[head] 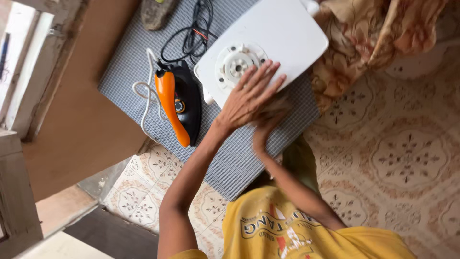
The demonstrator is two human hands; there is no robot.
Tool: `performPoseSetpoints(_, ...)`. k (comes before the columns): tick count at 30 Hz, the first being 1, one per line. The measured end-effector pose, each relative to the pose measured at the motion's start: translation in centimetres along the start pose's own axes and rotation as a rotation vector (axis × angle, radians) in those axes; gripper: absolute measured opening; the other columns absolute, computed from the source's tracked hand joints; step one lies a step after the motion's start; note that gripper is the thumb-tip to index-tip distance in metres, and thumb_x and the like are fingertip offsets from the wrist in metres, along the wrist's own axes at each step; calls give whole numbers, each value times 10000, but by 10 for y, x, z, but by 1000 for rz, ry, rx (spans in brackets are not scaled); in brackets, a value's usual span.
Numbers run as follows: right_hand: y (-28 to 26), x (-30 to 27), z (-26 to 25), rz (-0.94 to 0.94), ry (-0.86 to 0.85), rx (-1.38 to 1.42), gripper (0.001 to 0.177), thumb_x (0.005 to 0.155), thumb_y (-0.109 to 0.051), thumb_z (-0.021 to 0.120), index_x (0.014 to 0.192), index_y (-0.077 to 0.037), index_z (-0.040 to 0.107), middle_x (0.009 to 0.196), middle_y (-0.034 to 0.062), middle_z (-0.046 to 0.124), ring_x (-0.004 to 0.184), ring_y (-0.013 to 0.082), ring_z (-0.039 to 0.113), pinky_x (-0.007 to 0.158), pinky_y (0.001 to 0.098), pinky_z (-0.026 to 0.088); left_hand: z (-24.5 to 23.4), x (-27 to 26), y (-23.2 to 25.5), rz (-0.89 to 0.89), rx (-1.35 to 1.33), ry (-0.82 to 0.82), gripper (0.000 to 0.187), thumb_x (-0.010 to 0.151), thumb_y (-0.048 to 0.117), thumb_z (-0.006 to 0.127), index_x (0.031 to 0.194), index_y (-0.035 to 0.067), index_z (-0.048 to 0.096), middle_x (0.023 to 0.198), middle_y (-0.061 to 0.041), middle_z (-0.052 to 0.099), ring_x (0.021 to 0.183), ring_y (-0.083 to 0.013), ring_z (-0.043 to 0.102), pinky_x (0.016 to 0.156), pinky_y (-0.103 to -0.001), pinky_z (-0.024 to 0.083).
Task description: The person wipes the exterior surfaces of a white blender base and an orange and black clothes iron with a cloth, then cleans the metal grill and central base of a standing floor fan.
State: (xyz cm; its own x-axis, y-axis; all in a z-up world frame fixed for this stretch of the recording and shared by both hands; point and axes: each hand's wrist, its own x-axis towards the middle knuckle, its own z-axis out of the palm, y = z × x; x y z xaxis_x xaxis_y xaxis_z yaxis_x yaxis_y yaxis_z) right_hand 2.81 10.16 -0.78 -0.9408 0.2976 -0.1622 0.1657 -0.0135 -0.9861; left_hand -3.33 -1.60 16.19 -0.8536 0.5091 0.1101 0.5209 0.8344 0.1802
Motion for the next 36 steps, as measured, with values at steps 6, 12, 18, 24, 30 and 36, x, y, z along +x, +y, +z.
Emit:
performPoseSetpoints(6,20,13,9,-47,102,102,909,1090,-470,402,1590,-32,-219,1684,255,-77,1547,367,174,1252,486,298,-10,0,2,-8,68,-52,738,1006,299,511,1660,151,203,1728,-95,194,1611,-252,123,1342,-455,46)
performPoseSetpoints(12,21,70,3,-82,240,47,895,1088,-456,419,1588,-37,-194,1678,259,6,1516,369,262,1220,481,370,-11,-3,5,-10,15,-28,661,1029,125,439,1656,106,231,1729,-103,215,1618,-255,139,1349,-455,63)
performPoseSetpoints(18,56,14,16,-70,115,122,882,1086,-442,437,1586,-42,-169,1671,263,88,1484,371,351,1189,475,443,-14,0,5,-10,-48,19,621,1059,166,414,1650,86,238,1722,-125,222,1613,-260,138,1351,-449,68)
performPoseSetpoints(24,62,60,12,-193,246,-46,773,1157,-429,359,1628,-41,-116,1710,274,6,1577,369,185,1291,484,287,-8,-3,5,-19,62,4,636,1047,155,433,1653,107,247,1726,-123,233,1617,-264,143,1356,-431,77)
performPoseSetpoints(30,-3,-70,-3,59,-264,-166,771,1083,-433,398,1622,-63,-10,1677,223,89,1533,340,214,1232,474,327,14,-16,5,112,84,163,681,1097,360,551,1661,165,223,1731,-112,221,1631,-286,149,1375,-505,145)
performPoseSetpoints(36,-145,-23,-67,189,-651,505,683,1079,-477,309,1637,-116,154,1577,167,363,1430,304,422,1084,428,508,-31,-50,61,26,-553,472,692,948,408,652,1564,236,388,1636,-185,224,1536,-383,245,1272,-541,245)
